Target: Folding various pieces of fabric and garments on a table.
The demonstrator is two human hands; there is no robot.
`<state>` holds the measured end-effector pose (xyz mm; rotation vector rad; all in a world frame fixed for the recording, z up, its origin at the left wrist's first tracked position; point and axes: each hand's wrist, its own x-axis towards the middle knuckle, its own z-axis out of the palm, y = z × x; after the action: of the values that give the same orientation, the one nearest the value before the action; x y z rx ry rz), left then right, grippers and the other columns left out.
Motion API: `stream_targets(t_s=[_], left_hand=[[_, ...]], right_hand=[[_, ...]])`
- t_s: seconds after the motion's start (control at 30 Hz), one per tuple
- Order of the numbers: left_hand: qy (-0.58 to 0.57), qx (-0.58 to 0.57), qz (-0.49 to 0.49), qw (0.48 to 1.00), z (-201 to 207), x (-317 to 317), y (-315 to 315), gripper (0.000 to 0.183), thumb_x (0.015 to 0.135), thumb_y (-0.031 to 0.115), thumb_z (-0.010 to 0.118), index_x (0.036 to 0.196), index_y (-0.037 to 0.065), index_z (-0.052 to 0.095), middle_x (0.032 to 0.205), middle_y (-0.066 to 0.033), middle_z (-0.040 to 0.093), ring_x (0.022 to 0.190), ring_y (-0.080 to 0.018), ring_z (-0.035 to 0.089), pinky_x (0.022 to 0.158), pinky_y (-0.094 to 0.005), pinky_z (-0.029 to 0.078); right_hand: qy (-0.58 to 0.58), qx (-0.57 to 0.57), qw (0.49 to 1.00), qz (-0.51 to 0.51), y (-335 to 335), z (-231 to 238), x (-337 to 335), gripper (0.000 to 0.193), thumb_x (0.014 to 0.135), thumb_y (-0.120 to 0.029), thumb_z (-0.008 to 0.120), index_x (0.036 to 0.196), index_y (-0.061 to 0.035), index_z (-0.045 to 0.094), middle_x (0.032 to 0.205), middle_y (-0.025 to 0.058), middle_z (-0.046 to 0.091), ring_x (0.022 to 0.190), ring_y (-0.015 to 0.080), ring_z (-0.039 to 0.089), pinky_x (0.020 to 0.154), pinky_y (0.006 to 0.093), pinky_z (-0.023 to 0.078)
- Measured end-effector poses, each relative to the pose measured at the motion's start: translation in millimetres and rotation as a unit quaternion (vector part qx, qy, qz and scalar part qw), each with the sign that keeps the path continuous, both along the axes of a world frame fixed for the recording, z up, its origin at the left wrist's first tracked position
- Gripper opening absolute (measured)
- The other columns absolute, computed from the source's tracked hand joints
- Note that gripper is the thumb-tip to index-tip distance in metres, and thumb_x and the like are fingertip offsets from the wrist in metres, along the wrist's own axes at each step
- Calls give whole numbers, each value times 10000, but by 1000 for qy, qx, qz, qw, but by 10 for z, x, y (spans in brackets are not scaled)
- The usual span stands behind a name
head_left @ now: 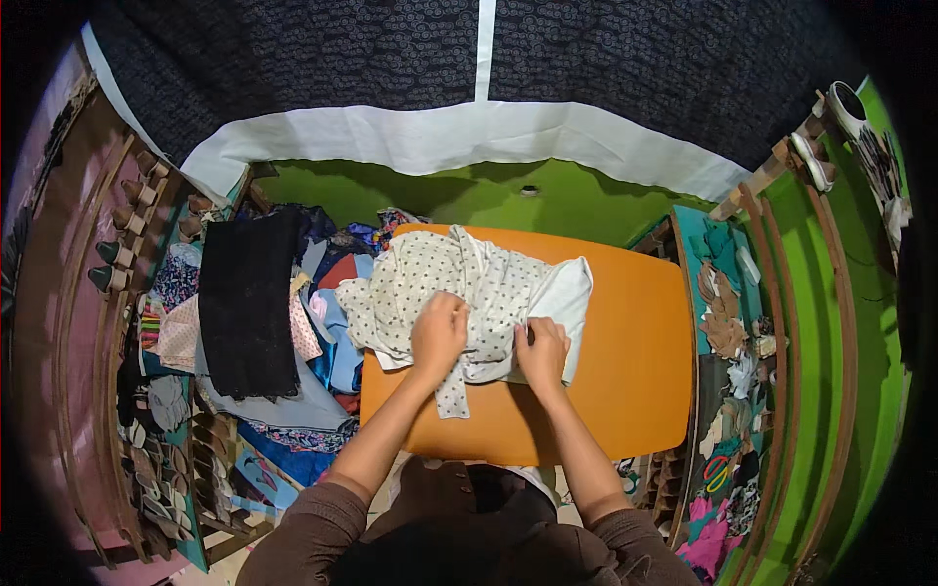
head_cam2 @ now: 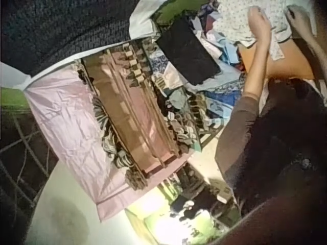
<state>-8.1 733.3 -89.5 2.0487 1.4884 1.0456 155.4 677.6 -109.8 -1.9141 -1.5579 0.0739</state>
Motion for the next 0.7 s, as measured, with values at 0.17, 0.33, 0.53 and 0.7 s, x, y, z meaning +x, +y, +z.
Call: stream_targets(t_s=[0.17,0.33,0.53,0.7], left_hand=[[-120,-228,-20,966,38,-254,163,292,882,332,506,882,48,572,785,-80,565,668,-186,559,611,-314,432],[-398,-491,-78,771,64,-259,163,294,911,353,477,969,79,565,766,29,543,662,-64,499,604,-221,425],[-345,-381,-40,857,-149,-193,220,297,913,252,483,967,-27,572,869,-60,605,789,-108,527,717,-251,431],[-142,-318,-96,932,65,-36,177,274,850,211,564,965,-38,559,856,-166,626,816,-241,606,723,-325,458]], right_hand=[[217,-30,970,106,144,303,-421,111,803,-75,537,848,26,531,859,212,537,759,434,494,682,461,397],[169,28,944,283,249,428,-718,189,762,-41,520,931,-10,601,901,129,586,904,316,509,817,386,415],[163,27,966,197,311,292,-141,206,723,-32,486,868,-12,631,863,149,592,862,324,532,810,386,421],[-58,-150,981,106,236,-89,502,345,861,-238,484,1183,-122,532,1258,120,462,1171,317,391,964,438,324]])
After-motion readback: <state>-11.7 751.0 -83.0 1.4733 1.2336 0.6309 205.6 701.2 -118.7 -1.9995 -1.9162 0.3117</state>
